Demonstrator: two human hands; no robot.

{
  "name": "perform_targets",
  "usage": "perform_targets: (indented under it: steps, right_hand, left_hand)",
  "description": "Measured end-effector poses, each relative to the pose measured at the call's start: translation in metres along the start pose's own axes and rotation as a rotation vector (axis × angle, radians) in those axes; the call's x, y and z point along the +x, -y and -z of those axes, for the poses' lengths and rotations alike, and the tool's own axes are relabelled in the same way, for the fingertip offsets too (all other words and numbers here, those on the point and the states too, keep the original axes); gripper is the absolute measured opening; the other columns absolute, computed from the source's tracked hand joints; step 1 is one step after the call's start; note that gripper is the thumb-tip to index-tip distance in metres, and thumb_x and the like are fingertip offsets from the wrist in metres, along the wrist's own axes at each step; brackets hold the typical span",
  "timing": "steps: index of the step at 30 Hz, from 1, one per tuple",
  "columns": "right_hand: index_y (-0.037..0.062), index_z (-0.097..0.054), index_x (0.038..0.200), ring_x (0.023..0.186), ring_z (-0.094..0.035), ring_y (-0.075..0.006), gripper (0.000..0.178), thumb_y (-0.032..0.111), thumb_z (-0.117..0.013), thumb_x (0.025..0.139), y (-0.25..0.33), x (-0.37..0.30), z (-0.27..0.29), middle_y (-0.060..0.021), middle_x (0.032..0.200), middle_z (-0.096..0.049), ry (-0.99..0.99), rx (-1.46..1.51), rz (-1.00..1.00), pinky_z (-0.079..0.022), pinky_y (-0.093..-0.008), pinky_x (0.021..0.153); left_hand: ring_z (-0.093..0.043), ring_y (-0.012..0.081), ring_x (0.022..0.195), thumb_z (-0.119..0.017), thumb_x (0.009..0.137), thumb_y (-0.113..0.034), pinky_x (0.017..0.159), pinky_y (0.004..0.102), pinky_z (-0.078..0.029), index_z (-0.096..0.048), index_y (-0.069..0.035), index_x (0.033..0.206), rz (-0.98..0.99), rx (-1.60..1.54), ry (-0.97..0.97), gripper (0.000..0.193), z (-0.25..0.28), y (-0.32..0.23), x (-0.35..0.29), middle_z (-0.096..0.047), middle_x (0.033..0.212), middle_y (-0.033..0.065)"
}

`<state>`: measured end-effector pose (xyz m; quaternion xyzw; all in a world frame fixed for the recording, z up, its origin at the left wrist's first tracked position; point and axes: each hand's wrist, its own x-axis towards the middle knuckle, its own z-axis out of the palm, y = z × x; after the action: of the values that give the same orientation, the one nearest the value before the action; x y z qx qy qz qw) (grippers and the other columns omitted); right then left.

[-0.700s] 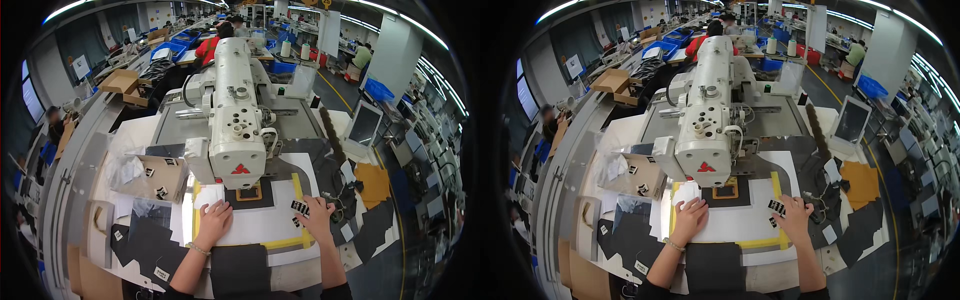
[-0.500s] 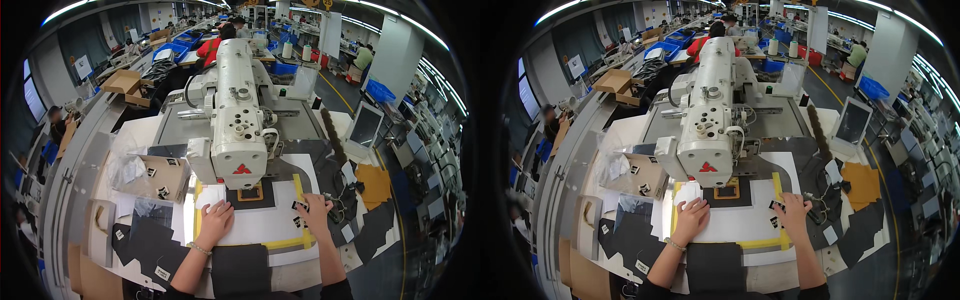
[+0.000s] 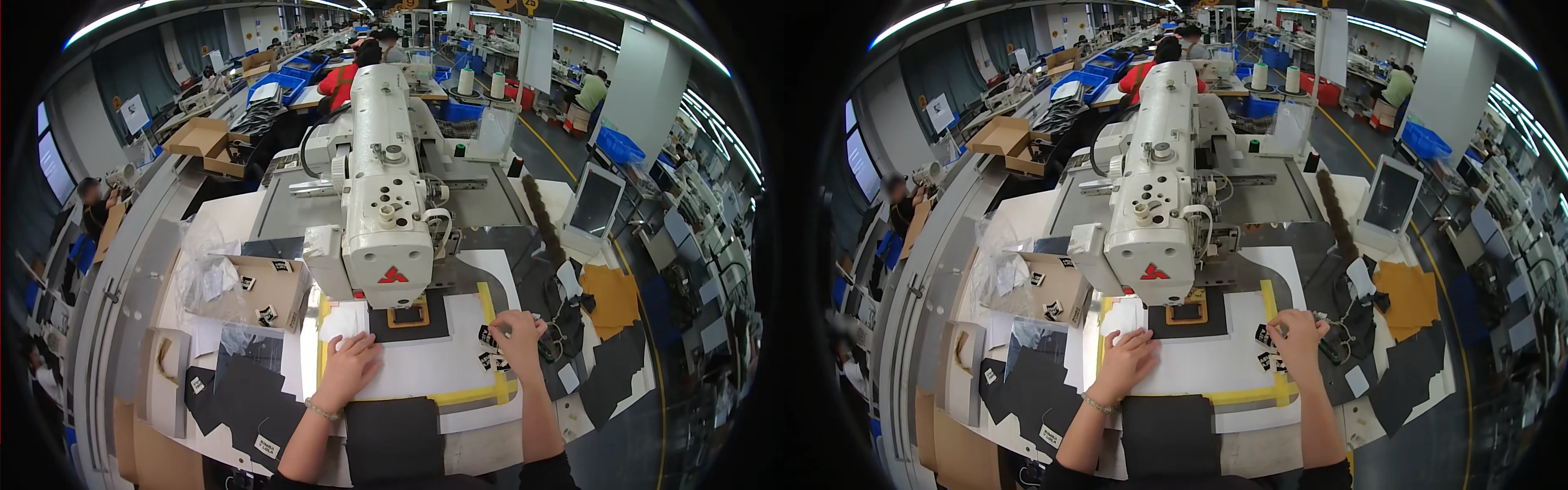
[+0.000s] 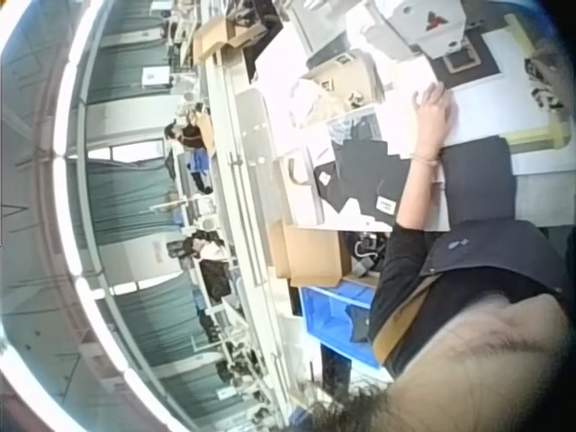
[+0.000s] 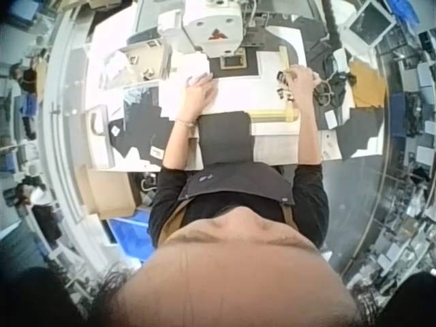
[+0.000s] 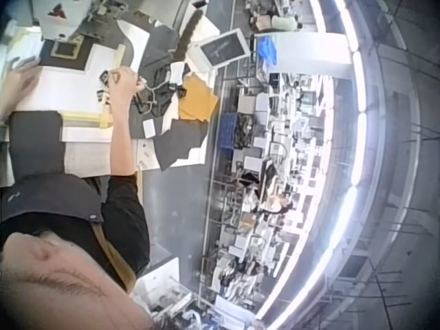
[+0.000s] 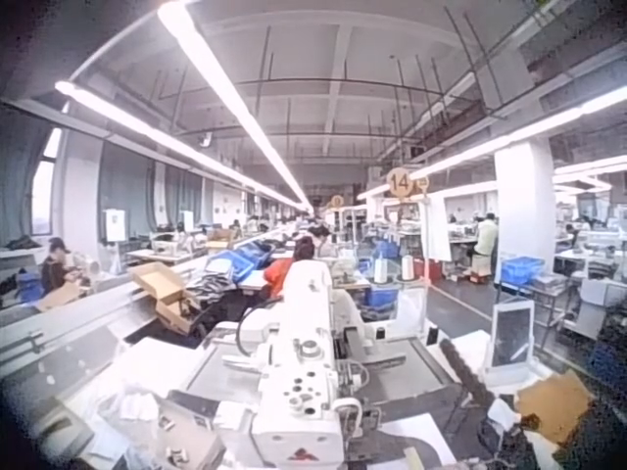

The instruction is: Operator is using an industrial sewing machine to attach small leather labels or patches to black fabric panels.

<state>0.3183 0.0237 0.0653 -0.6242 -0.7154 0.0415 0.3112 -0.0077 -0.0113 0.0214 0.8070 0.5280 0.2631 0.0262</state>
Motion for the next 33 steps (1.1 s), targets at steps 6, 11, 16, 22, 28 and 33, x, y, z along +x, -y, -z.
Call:
perform_targets:
  steps: [6, 11, 16, 22, 28, 33]
  right_hand:
    - [0.0034, -0.067, 0.087, 0.062, -0.058, -0.0098, 0.007, 0.007, -0.071, 0.083, 0.044, -0.018, -0.030, -0.0029, 0.077, -0.066, 0.323, 0.871, -0.291, -0.042, -0.0271, 0.068]
    - [-0.0010, -0.064, 0.095, 0.068, -0.060, -0.0073, 0.011, 0.005, -0.069, 0.087, 0.068, -0.036, -0.047, -0.0048, 0.087, -0.068, 0.322, 1.074, -0.234, -0.045, -0.0204, 0.063]
    - [-0.0013, -0.063, 0.098, 0.068, -0.059, -0.0074, 0.013, 0.005, -0.068, 0.088, 0.071, -0.031, -0.047, -0.0060, 0.088, -0.069, 0.343, 1.111, -0.206, -0.045, -0.0199, 0.063]
    - [0.0006, -0.065, 0.098, 0.057, -0.054, -0.0043, 0.013, 0.006, -0.068, 0.087, 0.073, -0.010, -0.044, -0.0031, 0.082, -0.067, 0.486, 0.929, -0.186, -0.043, -0.0200, 0.054]
    - [-0.0002, -0.066, 0.100, 0.053, -0.053, -0.0041, 0.014, 0.002, -0.066, 0.086, 0.068, 0.004, -0.066, -0.0027, 0.078, -0.065, 0.547, 0.802, -0.146, -0.043, -0.0205, 0.050]
    - [0.0023, -0.065, 0.094, 0.063, -0.064, -0.0185, 0.014, 0.001, -0.066, 0.081, 0.061, 0.022, -0.092, -0.0060, 0.090, -0.067, 0.182, 0.575, 0.238, -0.050, -0.0280, 0.055]
  left_hand:
    - [-0.063, 0.0240, 0.103, -0.075, 0.080, -0.025, 0.095, 0.0367, -0.043, -0.062, -0.009, 0.120, 0.159, -0.449, 0.104, 0.046, 0.030, -0.057, 0.013, -0.068, 0.109, 0.0096]
    - [-0.066, 0.0205, 0.072, -0.074, 0.083, -0.018, 0.065, 0.0327, -0.052, -0.056, -0.006, 0.124, 0.267, -0.767, 0.064, 0.047, 0.020, -0.071, 0.014, -0.069, 0.089, 0.0074]
    - [-0.065, 0.0186, 0.063, -0.069, 0.085, -0.007, 0.059, 0.0283, -0.052, -0.060, -0.006, 0.117, 0.335, -0.789, -0.001, 0.034, 0.016, -0.054, 0.015, -0.068, 0.077, 0.0071]
    - [-0.067, 0.0203, 0.066, -0.069, 0.083, -0.006, 0.061, 0.0290, -0.053, -0.068, -0.005, 0.102, 0.293, -0.685, 0.056, 0.020, 0.010, -0.040, 0.024, -0.068, 0.079, 0.0084]
    - [-0.067, 0.0232, 0.069, -0.068, 0.082, -0.004, 0.062, 0.0305, -0.054, -0.071, -0.001, 0.085, 0.262, -0.689, -0.056, 0.004, -0.003, -0.025, 0.041, -0.068, 0.084, 0.0095]
    - [-0.067, 0.0252, 0.074, -0.066, 0.080, -0.001, 0.064, 0.0305, -0.055, -0.071, -0.007, 0.089, 0.066, -0.517, -0.124, 0.012, -0.023, -0.004, 0.054, -0.068, 0.086, 0.0059]
